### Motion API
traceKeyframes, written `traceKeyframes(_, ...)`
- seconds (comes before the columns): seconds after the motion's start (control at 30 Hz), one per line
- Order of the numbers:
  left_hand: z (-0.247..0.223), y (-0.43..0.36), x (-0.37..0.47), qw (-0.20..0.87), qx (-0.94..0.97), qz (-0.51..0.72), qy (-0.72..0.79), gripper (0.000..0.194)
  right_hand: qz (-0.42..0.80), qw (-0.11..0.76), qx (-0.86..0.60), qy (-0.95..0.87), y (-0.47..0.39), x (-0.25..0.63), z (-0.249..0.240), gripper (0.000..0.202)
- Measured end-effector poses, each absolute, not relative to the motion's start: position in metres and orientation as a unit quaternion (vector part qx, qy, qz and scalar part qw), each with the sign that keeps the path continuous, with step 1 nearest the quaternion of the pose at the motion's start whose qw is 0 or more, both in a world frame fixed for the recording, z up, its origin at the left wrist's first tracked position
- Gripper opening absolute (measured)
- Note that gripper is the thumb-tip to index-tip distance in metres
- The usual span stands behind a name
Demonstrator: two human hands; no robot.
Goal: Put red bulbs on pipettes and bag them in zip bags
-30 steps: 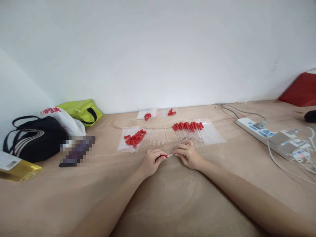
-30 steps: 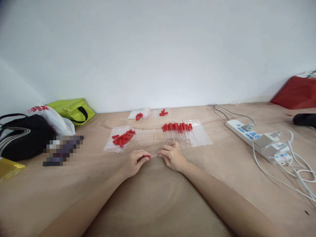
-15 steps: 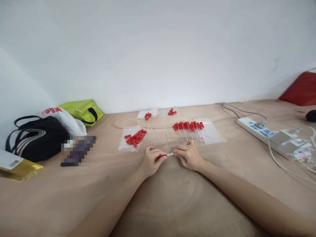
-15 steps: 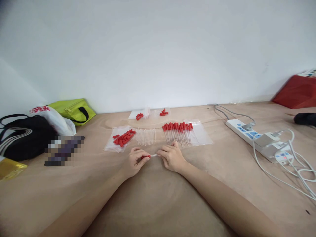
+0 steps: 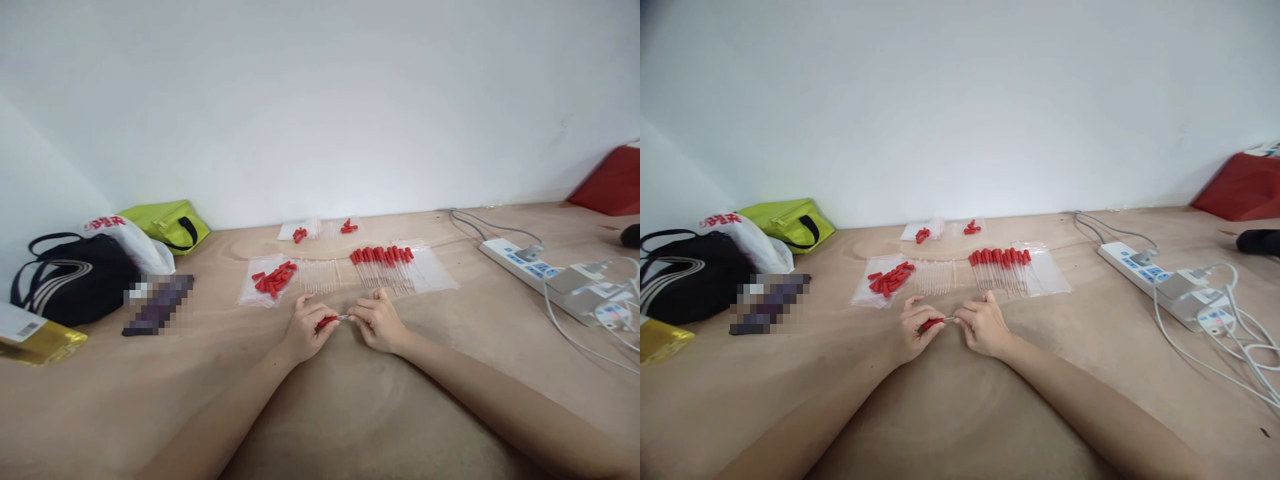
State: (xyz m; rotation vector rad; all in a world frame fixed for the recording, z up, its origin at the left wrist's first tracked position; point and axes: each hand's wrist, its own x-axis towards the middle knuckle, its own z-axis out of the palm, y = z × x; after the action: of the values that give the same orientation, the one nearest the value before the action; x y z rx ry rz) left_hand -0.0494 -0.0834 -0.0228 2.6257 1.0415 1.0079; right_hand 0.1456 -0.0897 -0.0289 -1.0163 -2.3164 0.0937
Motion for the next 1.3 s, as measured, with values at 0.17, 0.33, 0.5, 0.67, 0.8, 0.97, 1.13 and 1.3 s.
traceKeyframes(0.17,-0.023,-0.083,-0.048,0.059,0.878,0.342,0.33,0.011,0.053,0.291,-0.387,-0.874,-0.09,0.141,-0.03,0.026)
traceKeyframes(0.33,-0.022,-0.078,-0.051,0.058,0.885,0.324,0.33,0.013,0.052,0.267,-0.387,-0.881,-0.086,0.141,-0.028,0.027)
traceKeyframes(0.5,-0.021,-0.069,-0.063,0.052,0.893,0.307,0.325,0.019,-0.022,0.224,-0.377,-0.898,-0.084,0.143,-0.018,0.025)
traceKeyframes(0.67,-0.018,-0.065,-0.071,0.001,0.875,0.291,0.387,0.024,-0.014,0.181,-0.419,-0.89,-0.079,0.141,-0.011,0.025)
traceKeyframes(0.8,-0.016,-0.059,-0.082,-0.077,0.758,0.287,0.58,0.039,0.043,0.222,-0.617,-0.753,-0.054,0.137,-0.008,0.023)
traceKeyframes(0.97,-0.014,-0.051,-0.102,-0.12,0.677,0.243,0.685,0.032,0.041,0.208,-0.724,-0.656,-0.019,0.124,-0.01,0.022)
traceKeyframes(1.13,-0.013,-0.049,-0.114,-0.13,0.659,0.232,0.704,0.025,0.01,0.167,-0.731,-0.662,-0.008,0.117,-0.016,0.021)
traceKeyframes(1.3,-0.014,-0.045,-0.117,-0.103,0.668,0.244,0.695,0.019,0.006,0.186,-0.715,-0.674,-0.009,0.114,-0.016,0.026)
